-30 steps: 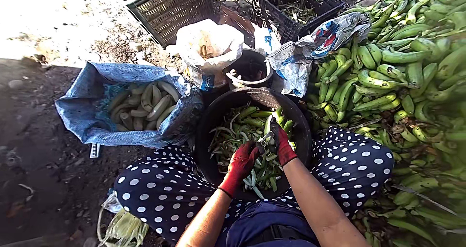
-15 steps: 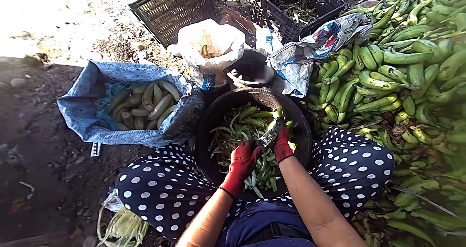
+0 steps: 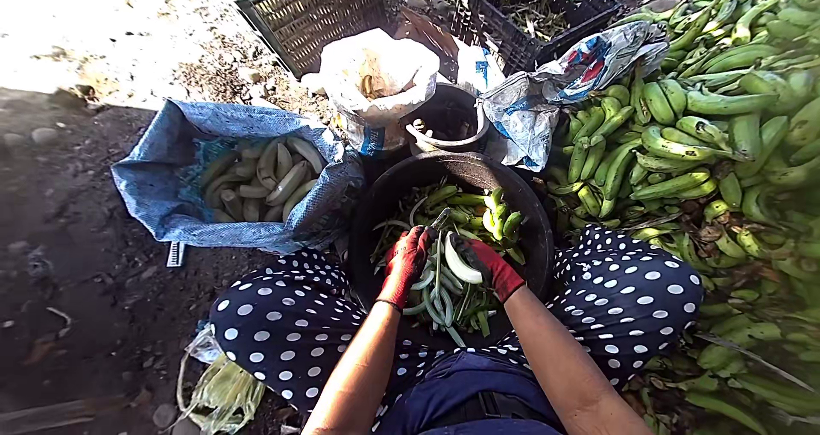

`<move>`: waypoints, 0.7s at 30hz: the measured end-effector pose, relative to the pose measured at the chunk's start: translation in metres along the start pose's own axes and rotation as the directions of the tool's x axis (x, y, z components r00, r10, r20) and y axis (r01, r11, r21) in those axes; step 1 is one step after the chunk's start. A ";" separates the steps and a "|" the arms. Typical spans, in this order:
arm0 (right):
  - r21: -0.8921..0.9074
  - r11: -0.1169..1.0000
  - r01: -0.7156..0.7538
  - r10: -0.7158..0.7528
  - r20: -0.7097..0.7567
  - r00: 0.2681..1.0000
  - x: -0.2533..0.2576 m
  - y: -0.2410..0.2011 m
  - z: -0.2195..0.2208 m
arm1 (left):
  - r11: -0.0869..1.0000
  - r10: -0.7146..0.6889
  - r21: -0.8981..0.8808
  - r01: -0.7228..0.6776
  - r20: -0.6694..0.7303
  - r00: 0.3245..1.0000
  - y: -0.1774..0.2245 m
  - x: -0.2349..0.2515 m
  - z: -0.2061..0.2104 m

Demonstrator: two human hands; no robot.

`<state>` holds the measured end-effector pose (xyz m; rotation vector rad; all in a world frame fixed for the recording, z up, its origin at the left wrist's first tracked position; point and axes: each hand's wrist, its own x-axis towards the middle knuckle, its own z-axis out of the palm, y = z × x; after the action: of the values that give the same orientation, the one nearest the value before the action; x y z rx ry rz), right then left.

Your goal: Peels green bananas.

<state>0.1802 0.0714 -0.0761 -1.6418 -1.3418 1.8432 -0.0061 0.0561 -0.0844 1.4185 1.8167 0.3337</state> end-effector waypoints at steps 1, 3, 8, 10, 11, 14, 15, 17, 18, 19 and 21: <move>0.032 0.999 -0.018 0.020 -0.067 0.998 0.003 0.003 -0.002 | 1.000 0.014 -0.008 -0.014 0.006 1.000 0.004 -0.002 0.000; 0.155 0.987 -0.032 0.067 -0.229 0.971 0.019 0.016 -0.005 | 0.994 0.105 -0.007 -0.105 0.038 0.994 0.014 -0.014 0.004; 0.784 0.617 0.070 0.202 -0.243 0.949 0.028 0.012 -0.008 | 0.939 0.317 0.146 -0.312 -0.009 0.948 0.028 -0.042 0.025; 0.827 0.552 0.108 0.219 -0.268 0.938 0.029 0.011 -0.006 | 0.936 0.327 0.155 -0.315 -0.058 0.943 0.029 -0.044 0.027; 0.822 0.556 0.125 0.221 -0.292 0.931 0.029 0.011 -0.005 | 0.937 0.328 0.155 -0.314 -0.076 0.942 0.029 -0.043 0.028; 0.753 0.640 0.151 0.248 -0.389 0.887 0.030 0.009 0.001 | 0.931 0.346 0.169 -0.323 -0.125 0.930 0.028 -0.040 0.028; 0.707 0.692 0.147 0.249 -0.425 0.870 0.029 0.007 0.003 | 0.929 0.352 0.173 -0.327 -0.135 0.926 0.028 -0.040 0.028; 0.571 0.815 0.097 0.240 -0.486 0.840 0.026 0.001 0.006 | 0.931 0.346 0.177 -0.320 -0.140 0.928 0.029 -0.040 0.027; 0.461 0.886 0.042 0.220 -0.498 0.839 0.025 0.000 0.006 | 0.935 0.332 0.179 -0.306 -0.135 0.934 0.030 -0.039 0.026; 0.372 0.928 0.007 0.198 -0.509 0.838 0.025 -0.001 0.009 | 0.941 0.315 0.173 -0.292 -0.128 0.940 0.031 -0.037 0.024; 0.327 0.944 0.044 0.129 -0.488 0.864 0.027 0.001 0.016 | 0.959 0.260 0.143 -0.246 -0.091 0.961 0.030 -0.029 0.019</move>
<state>0.1585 0.0844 -0.0948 -1.8025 -0.7335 1.4099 0.0305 0.0350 -0.0661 1.7618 1.7714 0.4372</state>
